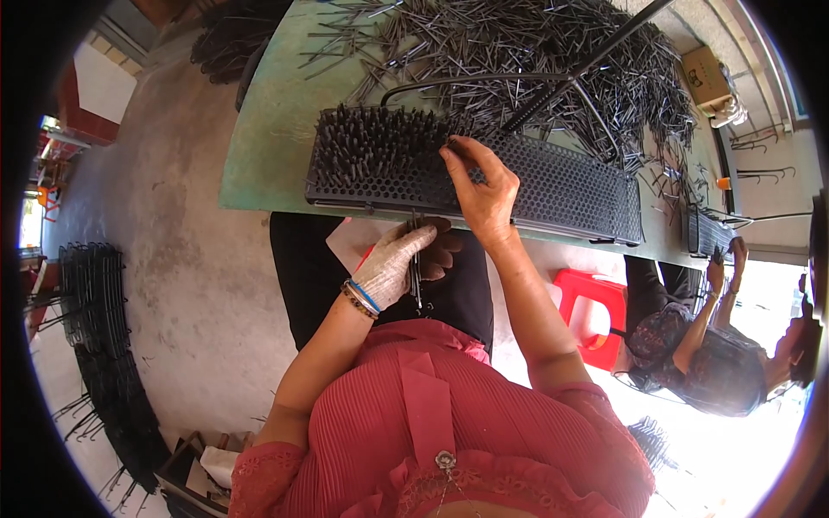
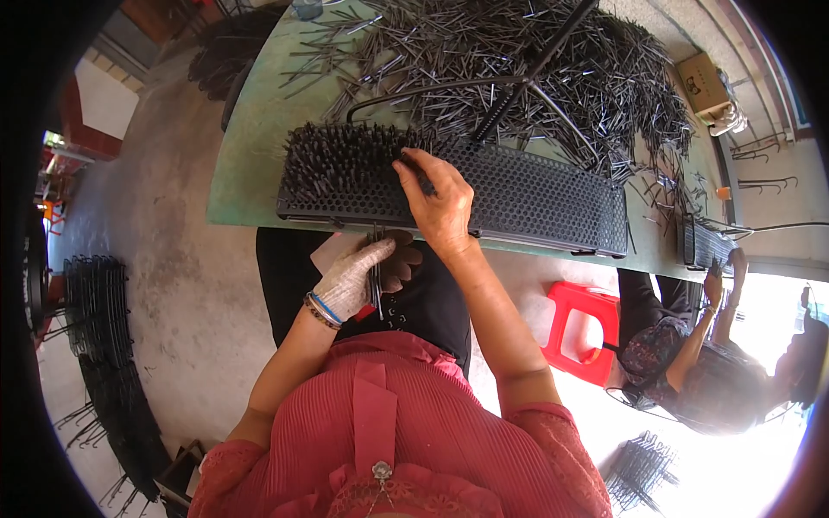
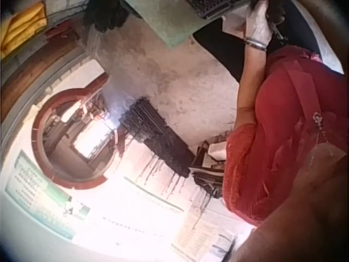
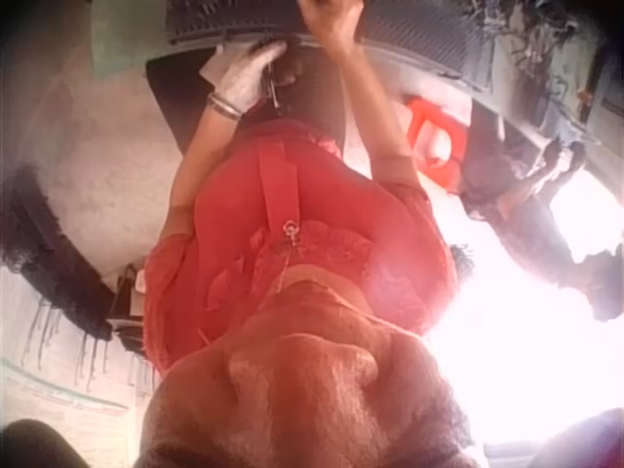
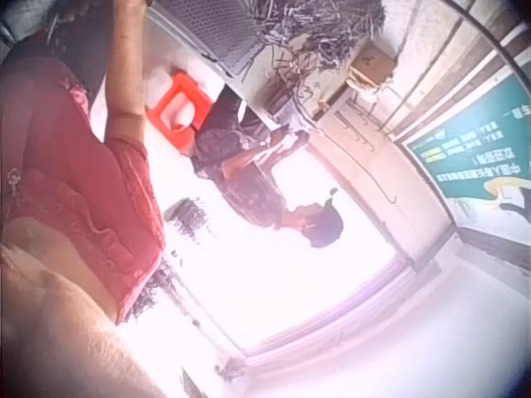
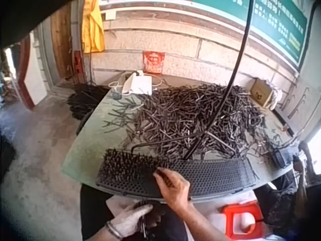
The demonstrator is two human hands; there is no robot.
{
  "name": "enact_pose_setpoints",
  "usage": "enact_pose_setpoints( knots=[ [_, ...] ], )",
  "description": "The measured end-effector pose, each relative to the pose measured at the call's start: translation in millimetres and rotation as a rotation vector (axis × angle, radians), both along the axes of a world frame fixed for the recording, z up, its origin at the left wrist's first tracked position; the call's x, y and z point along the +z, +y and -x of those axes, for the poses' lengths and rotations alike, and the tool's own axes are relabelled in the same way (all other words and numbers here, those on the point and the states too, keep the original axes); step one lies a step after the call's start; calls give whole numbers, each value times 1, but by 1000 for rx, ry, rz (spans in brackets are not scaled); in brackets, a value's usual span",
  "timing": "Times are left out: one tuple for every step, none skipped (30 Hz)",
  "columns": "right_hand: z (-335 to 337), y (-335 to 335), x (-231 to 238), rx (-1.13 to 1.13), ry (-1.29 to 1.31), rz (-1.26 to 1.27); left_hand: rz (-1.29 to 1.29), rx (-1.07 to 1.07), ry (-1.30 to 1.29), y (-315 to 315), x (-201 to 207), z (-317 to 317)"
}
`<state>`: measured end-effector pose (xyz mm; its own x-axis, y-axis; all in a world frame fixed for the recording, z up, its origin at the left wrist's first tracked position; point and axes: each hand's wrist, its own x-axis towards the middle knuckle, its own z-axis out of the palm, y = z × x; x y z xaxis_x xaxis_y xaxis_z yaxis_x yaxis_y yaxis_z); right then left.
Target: Manually insert metal rods into a perforated metal tray for assembly or preparation.
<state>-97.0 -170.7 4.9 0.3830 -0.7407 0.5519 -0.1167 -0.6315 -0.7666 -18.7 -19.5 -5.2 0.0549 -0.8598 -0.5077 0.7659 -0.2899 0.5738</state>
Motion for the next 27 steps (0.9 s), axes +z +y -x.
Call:
enact_pose_setpoints(
  knots=[
    [0,1,1,1,0,0,0,1,0,0,0,0],
    [0,2,1,18,4,28,4,0,0,0,-1,0],
    [-1,2,2,34,8,56,8,-2,-1,0,-1,0],
    [-1,2,4,36,9,56,7,0,-1,0,-1,0],
    [0,1,6,59,53,134,4,0,-5,1,-1,-1],
    [1,0,7,80,98,213,0,-1,-8,1,-1,-1],
    [1,-2,7,80,99,213,0,-2,-7,0,0,0],
    [1,-5,7,132,121,279,3,-3,-5,0,1,0],
    [0,-7,6,183,142,345,6,-5,-3,0,2,0],
    [0,-8,6,184,144,345,7,-5,-2,-1,2,1],
    [-1,-8,6,183,144,341,9,-12,-2,-1,2,1],
    [-2,-8,6,183,142,337,10,-17,-4,-1,2,2],
    [-2,-8,6,185,142,337,10,-15,-4,-1,2,2],
    [-2,-8,6,182,147,345,16,-27,-3,-1,2,2],
    [-1,-8,6,178,153,354,22,-40,-1,-1,1,3],
    [-1,-8,6,179,154,354,23,-39,0,-1,1,4],
    [-1,-8,7,221,165,363,19,-45,0,-1,2,4],
    [-1,-9,8,262,177,371,14,-51,0,-1,2,5],
    [-1,-9,8,262,177,371,14,-51,1,-1,2,5],
    [-2,-9,8,260,187,383,14,-48,13,-1,2,5],
    [-3,-10,7,259,196,396,13,-43,24,-1,2,5],
    [-3,-10,7,260,196,396,14,-42,24,-1,2,5],
    [-2,-9,7,226,183,366,2,-40,11,-1,3,4],
    [-2,-8,7,193,170,334,-11,-38,-2,-1,4,3],
    [-1,-7,7,194,169,335,-11,-37,-2,0,4,3],
    [1,-6,5,182,161,315,-8,-23,15,1,4,2],
    [2,-5,4,169,153,294,-5,-11,32,2,4,1]
  ],
)
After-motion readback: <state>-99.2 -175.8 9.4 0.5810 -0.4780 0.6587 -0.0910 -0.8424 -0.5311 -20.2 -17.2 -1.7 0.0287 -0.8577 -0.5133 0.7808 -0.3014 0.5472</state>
